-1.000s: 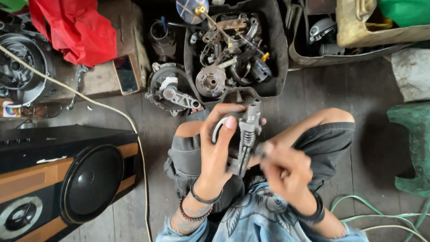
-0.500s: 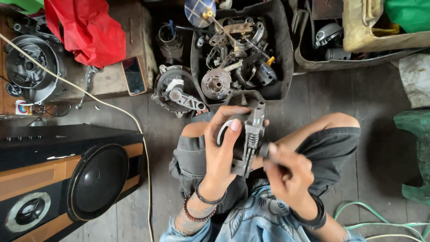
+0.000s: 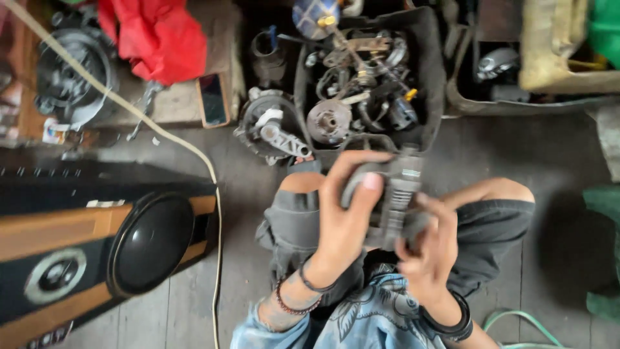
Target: Cleaning and inspecting a motorcycle engine component using a small tool in a workshop environment.
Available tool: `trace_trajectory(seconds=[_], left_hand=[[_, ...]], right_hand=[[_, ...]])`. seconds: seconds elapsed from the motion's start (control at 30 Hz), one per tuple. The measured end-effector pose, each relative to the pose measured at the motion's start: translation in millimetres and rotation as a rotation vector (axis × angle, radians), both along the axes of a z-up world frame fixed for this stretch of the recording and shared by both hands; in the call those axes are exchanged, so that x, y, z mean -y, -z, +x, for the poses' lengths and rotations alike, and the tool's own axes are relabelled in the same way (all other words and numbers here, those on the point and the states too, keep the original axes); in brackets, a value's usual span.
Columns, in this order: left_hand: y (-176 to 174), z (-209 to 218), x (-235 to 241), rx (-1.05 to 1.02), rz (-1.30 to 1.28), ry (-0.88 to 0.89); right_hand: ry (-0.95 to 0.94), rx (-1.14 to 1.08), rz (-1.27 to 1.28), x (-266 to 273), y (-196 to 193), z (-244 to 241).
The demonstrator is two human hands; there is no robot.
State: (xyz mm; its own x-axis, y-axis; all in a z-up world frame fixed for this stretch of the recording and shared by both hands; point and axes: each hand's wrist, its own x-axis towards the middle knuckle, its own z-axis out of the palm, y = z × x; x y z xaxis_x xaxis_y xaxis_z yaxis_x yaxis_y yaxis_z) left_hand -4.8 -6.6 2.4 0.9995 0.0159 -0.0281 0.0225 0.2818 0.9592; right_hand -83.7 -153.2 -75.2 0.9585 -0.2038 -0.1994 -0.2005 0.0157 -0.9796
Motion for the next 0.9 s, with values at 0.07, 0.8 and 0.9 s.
trace_trajectory(seconds=[0.07,0.8,0.9], left_hand=[[-1.1,-1.2,1.0,0.05,0.017,0.028],[192.5,97.6,-221.3,-0.021,-0.247,-0.856],[406.7,136.8,-318.2,-0.325,-0.331,-1.134]], right_hand=[[-0.026,0.026,0.033,6.2,17.1,-2.1],[-0.025,0.096,0.774,51.1,111.9,-11.7],[0.011,0.037,0.884,69.4,146.3,-26.7]])
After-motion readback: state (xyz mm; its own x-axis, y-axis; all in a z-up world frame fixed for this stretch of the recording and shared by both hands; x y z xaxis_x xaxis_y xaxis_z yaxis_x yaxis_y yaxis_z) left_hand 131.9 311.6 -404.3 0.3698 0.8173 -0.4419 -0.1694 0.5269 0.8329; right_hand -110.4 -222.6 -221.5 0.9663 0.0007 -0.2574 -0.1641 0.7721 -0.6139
